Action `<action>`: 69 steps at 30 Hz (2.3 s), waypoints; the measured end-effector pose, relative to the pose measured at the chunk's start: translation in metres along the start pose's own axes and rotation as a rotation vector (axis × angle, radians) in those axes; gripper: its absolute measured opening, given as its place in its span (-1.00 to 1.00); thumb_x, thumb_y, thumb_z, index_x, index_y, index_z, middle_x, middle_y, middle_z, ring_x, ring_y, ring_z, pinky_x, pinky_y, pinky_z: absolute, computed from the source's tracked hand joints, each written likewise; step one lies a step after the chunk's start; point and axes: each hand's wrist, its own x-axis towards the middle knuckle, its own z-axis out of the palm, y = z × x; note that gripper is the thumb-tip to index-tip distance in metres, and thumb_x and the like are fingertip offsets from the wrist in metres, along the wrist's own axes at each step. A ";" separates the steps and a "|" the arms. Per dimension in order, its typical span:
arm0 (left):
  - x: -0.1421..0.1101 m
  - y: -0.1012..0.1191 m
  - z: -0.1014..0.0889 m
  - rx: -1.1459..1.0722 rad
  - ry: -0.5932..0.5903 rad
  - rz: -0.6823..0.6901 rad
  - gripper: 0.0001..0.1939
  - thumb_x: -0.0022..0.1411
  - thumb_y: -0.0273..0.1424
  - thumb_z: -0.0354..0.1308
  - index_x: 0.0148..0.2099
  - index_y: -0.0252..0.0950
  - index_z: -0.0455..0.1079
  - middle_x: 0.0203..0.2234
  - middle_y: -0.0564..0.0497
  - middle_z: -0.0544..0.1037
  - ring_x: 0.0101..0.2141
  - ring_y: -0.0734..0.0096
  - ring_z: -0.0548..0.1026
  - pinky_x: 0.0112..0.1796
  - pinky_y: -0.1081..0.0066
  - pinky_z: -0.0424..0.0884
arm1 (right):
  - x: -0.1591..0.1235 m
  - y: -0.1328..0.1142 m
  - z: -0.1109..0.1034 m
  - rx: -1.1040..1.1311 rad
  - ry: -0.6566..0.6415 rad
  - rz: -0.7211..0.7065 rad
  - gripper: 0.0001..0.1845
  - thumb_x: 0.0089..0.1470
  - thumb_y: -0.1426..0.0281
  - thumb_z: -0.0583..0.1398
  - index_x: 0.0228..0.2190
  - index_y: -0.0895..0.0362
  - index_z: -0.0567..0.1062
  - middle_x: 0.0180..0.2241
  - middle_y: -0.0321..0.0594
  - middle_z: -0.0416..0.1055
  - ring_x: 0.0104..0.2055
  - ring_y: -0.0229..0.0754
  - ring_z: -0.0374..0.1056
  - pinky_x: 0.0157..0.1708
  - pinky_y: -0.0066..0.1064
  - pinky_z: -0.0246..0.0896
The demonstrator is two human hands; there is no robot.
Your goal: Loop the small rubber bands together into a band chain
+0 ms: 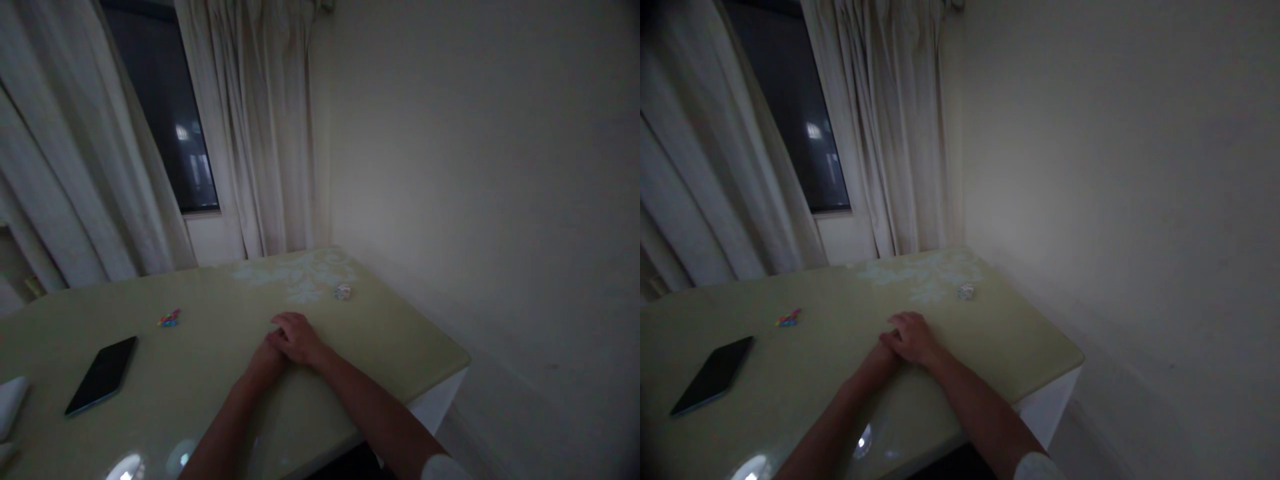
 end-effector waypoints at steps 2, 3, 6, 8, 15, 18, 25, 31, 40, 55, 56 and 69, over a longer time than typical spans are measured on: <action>0.002 0.002 -0.005 -0.051 -0.056 -0.033 -0.64 0.47 -0.27 0.22 0.23 -0.24 0.44 0.20 -0.15 0.52 0.10 0.11 0.56 0.10 -0.03 0.52 | 0.002 0.024 -0.018 -0.074 0.128 0.190 -0.46 0.37 0.22 0.22 0.27 0.19 0.43 0.33 0.07 0.34 0.39 0.05 0.21 0.40 -0.15 -0.03; 0.002 0.003 -0.007 -0.076 -0.076 -0.060 -0.62 0.48 -0.27 0.21 0.26 -0.24 0.42 0.24 -0.17 0.49 0.14 0.08 0.53 0.14 -0.06 0.49 | 0.001 0.039 -0.029 -0.111 0.183 0.285 -0.43 0.36 0.27 0.21 0.30 0.22 0.38 0.38 0.13 0.25 0.43 0.10 0.13 0.42 -0.09 -0.09; 0.003 0.005 -0.010 -0.133 -0.118 -0.123 -0.58 0.49 -0.26 0.20 0.30 -0.23 0.39 0.30 -0.18 0.44 0.22 0.02 0.48 0.20 -0.13 0.42 | -0.007 0.079 -0.056 -0.202 0.291 0.540 -0.34 0.30 0.41 0.19 0.37 0.24 0.28 0.47 0.20 0.03 0.49 0.22 -0.02 0.44 0.08 -0.19; 0.002 0.005 -0.012 -0.168 -0.133 -0.144 -0.58 0.49 -0.27 0.20 0.31 -0.23 0.39 0.32 -0.18 0.42 0.25 0.01 0.45 0.23 -0.15 0.39 | -0.015 0.097 -0.064 -0.228 0.292 0.652 -0.32 0.25 0.43 0.21 0.36 0.27 0.30 0.45 0.24 0.08 0.46 0.29 0.06 0.39 0.12 -0.09; 0.002 0.007 -0.013 -0.244 -0.110 -0.164 -0.61 0.48 -0.29 0.21 0.28 -0.23 0.42 0.31 -0.18 0.43 0.25 0.01 0.45 0.23 -0.15 0.38 | -0.021 0.105 -0.060 -0.243 0.220 0.695 -0.34 0.24 0.40 0.22 0.35 0.14 0.35 0.43 0.15 0.14 0.39 0.23 0.20 0.31 0.04 0.09; 0.002 0.006 -0.011 -0.260 -0.085 -0.177 -0.60 0.47 -0.28 0.22 0.28 -0.24 0.42 0.29 -0.17 0.45 0.24 0.01 0.46 0.23 -0.15 0.38 | -0.017 0.096 -0.055 -0.212 0.173 0.596 -0.40 0.25 0.43 0.21 0.30 0.15 0.42 0.39 0.17 0.22 0.35 0.22 0.25 0.29 0.04 0.12; -0.004 -0.023 -0.018 -0.262 0.019 -0.281 -0.35 0.39 -0.18 0.28 0.42 -0.24 0.24 0.41 -0.24 0.27 0.36 -0.15 0.27 0.29 -0.25 0.24 | -0.007 0.043 -0.021 -0.013 -0.038 0.110 -0.53 0.23 0.43 0.29 0.17 0.08 0.54 0.25 -0.05 0.43 0.30 -0.02 0.30 0.36 -0.22 0.08; -0.012 -0.053 -0.032 -0.278 -0.017 -0.315 -0.38 0.31 -0.08 0.33 0.28 -0.29 0.38 0.12 -0.20 0.55 0.11 0.00 0.53 0.15 -0.10 0.42 | -0.010 0.018 -0.008 0.187 -0.133 -0.107 -0.59 0.19 0.34 0.40 0.08 0.05 0.61 0.11 -0.10 0.45 0.15 -0.09 0.42 0.25 -0.29 0.25; -0.018 -0.051 -0.051 -0.400 -0.082 -0.273 -0.32 0.12 -0.04 0.45 0.18 -0.29 0.45 0.04 -0.15 0.59 0.05 0.04 0.55 0.10 -0.03 0.45 | -0.013 0.038 -0.011 0.404 -0.207 -0.109 -0.15 -0.04 0.31 0.53 0.26 0.06 0.44 0.23 0.00 0.36 0.21 0.04 0.38 0.19 -0.19 0.34; -0.016 -0.031 -0.059 -0.547 0.009 -0.356 -0.12 0.00 -0.09 0.48 0.30 -0.26 0.30 -0.06 -0.16 0.62 -0.06 0.01 0.63 -0.01 0.09 0.54 | -0.013 0.032 -0.018 0.390 -0.115 -0.101 -0.06 -0.14 0.47 0.55 0.26 0.05 0.39 0.20 -0.08 0.38 0.16 -0.06 0.40 0.20 -0.24 0.29; -0.015 -0.032 -0.057 -0.536 0.030 -0.364 -0.10 0.01 -0.10 0.47 0.33 -0.28 0.28 -0.05 -0.16 0.60 -0.03 -0.01 0.62 0.02 0.06 0.52 | -0.012 0.033 -0.019 0.377 -0.097 -0.081 -0.06 -0.14 0.46 0.56 0.26 0.06 0.39 0.20 -0.08 0.38 0.16 -0.07 0.40 0.21 -0.25 0.28; -0.017 -0.043 -0.055 -0.471 0.157 -0.431 -0.27 0.13 -0.24 0.35 0.33 -0.20 0.29 0.08 -0.12 0.46 -0.27 0.32 0.58 -0.13 0.16 0.60 | -0.012 0.075 -0.035 0.040 0.102 0.430 -0.09 -0.11 0.31 0.52 0.24 0.23 0.39 0.16 0.19 0.37 0.25 0.20 0.28 0.26 0.02 0.16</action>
